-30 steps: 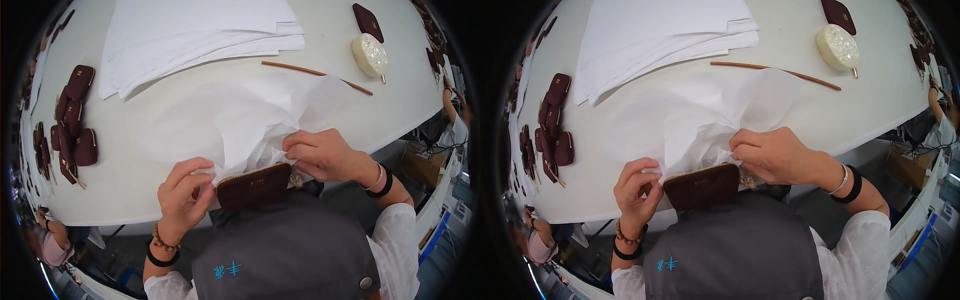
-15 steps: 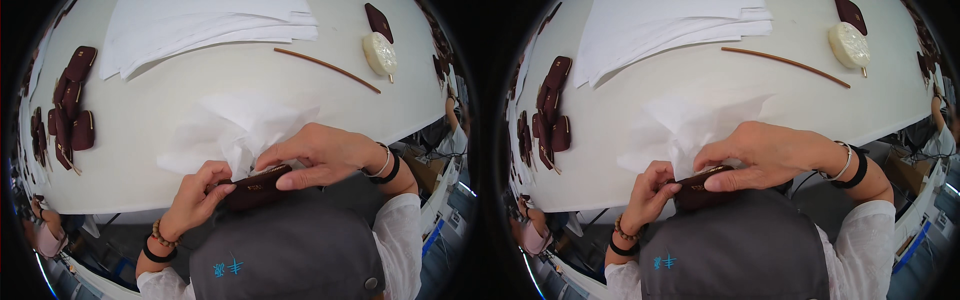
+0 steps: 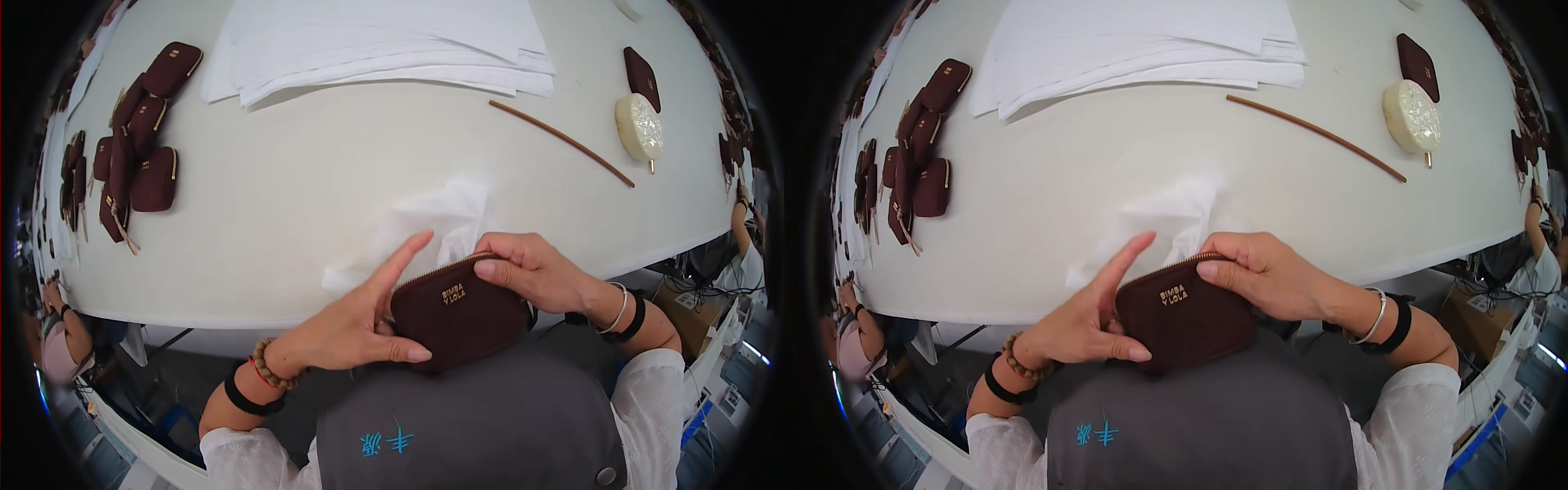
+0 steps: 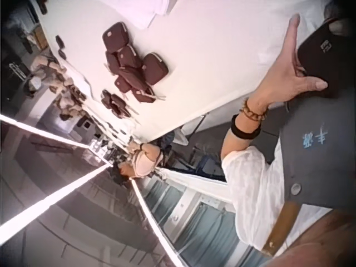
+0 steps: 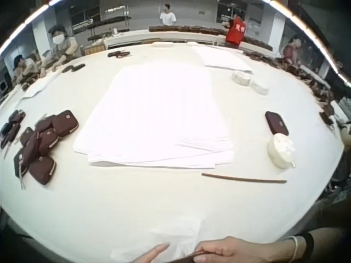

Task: The person repeatedly stuffs white tissue paper into small maroon zippered pouches on a white table. They open each pouch, insert the paper, and zip it closed, then place it aside. The process is repeated for multiple pouches in a continuous assembly line fashion.

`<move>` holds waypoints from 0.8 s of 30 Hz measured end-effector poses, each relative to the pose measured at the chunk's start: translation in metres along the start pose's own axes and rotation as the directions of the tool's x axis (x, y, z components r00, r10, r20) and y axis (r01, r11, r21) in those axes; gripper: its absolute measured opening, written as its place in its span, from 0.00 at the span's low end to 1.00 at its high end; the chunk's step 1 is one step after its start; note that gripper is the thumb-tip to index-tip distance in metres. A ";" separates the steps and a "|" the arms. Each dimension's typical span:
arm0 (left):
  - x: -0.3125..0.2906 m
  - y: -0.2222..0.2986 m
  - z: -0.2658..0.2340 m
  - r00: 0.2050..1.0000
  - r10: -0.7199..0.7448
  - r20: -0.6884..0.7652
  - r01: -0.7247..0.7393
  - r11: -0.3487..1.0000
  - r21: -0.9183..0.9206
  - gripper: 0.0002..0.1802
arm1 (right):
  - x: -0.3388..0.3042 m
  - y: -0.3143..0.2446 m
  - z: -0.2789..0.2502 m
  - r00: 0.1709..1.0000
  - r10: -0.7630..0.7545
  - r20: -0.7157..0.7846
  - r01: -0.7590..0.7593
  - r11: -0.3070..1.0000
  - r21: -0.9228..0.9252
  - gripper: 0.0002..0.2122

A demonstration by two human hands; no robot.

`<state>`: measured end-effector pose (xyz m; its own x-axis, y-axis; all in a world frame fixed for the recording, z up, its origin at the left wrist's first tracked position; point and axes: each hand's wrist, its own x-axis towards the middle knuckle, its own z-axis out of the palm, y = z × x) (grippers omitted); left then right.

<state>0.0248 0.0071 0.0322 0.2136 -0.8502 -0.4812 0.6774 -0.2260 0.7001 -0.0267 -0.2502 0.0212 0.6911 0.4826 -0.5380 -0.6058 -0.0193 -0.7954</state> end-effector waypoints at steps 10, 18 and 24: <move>-0.017 -0.006 -0.001 0.995 0.089 -0.044 -0.097 0.964 -0.248 0.21 | -0.028 -0.016 -0.001 0.992 -0.038 0.121 0.037 0.999 0.013 0.09; -0.017 -0.021 -0.015 0.919 0.332 -0.214 -0.138 0.777 0.615 0.09 | -0.003 -0.005 0.000 0.992 -0.123 0.003 0.114 0.905 -0.411 0.07; -0.008 -0.009 -0.005 0.952 0.301 -0.052 -0.189 0.715 0.673 0.07 | -0.007 -0.005 0.004 0.969 -0.246 0.029 0.225 0.825 -0.518 0.06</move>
<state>0.0205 0.0181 0.0271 0.4437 -0.8529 -0.2751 -0.0293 -0.3206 0.9468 -0.0295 -0.2500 0.0300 0.8070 0.4977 -0.3179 -0.1406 -0.3609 -0.9219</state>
